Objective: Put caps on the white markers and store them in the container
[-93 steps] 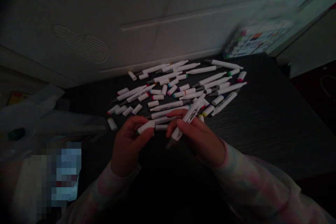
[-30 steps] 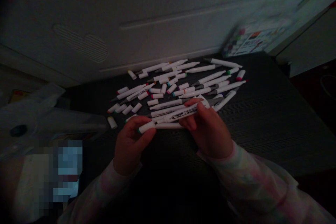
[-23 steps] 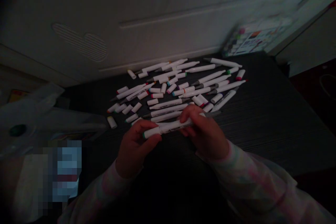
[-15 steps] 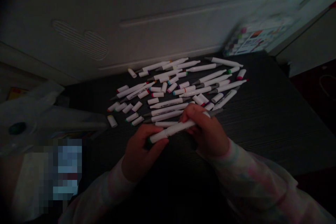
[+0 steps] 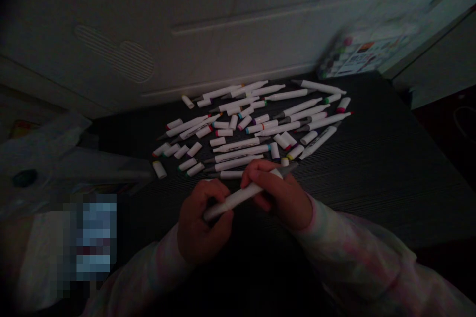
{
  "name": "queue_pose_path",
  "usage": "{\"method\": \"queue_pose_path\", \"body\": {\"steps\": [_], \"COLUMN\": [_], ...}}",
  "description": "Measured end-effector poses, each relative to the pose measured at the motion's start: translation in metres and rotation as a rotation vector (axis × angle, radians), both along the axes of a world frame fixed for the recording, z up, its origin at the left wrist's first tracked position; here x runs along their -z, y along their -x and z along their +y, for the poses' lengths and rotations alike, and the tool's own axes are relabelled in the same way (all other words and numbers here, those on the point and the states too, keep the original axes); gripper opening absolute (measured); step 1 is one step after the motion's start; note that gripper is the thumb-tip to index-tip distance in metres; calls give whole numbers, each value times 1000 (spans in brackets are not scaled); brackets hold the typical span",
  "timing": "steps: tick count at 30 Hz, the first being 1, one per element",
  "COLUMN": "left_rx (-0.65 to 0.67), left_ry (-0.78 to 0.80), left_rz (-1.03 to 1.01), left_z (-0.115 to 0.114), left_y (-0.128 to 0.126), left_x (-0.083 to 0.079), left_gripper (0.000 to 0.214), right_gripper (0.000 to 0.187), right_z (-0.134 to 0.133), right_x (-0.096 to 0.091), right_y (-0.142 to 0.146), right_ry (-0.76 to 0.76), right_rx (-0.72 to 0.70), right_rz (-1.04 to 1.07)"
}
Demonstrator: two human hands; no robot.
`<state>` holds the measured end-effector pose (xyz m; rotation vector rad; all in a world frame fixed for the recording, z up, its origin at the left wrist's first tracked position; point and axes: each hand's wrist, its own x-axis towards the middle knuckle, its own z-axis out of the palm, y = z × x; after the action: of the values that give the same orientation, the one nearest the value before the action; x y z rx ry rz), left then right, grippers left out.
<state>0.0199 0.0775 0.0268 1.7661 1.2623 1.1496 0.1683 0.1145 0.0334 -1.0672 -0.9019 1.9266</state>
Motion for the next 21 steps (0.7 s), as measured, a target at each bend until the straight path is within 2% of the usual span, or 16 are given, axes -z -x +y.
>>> {"method": "queue_pose_path", "body": {"steps": [3, 6, 8, 12, 21], "left_rx": [25, -13, -30, 32, 40], "left_ry": [-34, -136, -183, -216, -233], "left_rz": [-140, -242, -237, -177, -153], "left_z": [-3, -4, -5, -6, -8], "left_y": [-2, -3, -2, -1, -4], "left_x": [-1, -2, -3, -4, 0], "left_gripper": [12, 19, 25, 31, 32], "right_gripper": [24, 24, 24, 24, 24], "right_z": [-8, -17, -24, -34, -33], "right_x": [3, 6, 7, 10, 12], "right_y": [2, 5, 8, 11, 11], "right_ry": [14, -7, -30, -57, -80], "right_rx": [-64, -35, 14, 77, 53], "right_rz": [2, 3, -17, -49, -72]}}
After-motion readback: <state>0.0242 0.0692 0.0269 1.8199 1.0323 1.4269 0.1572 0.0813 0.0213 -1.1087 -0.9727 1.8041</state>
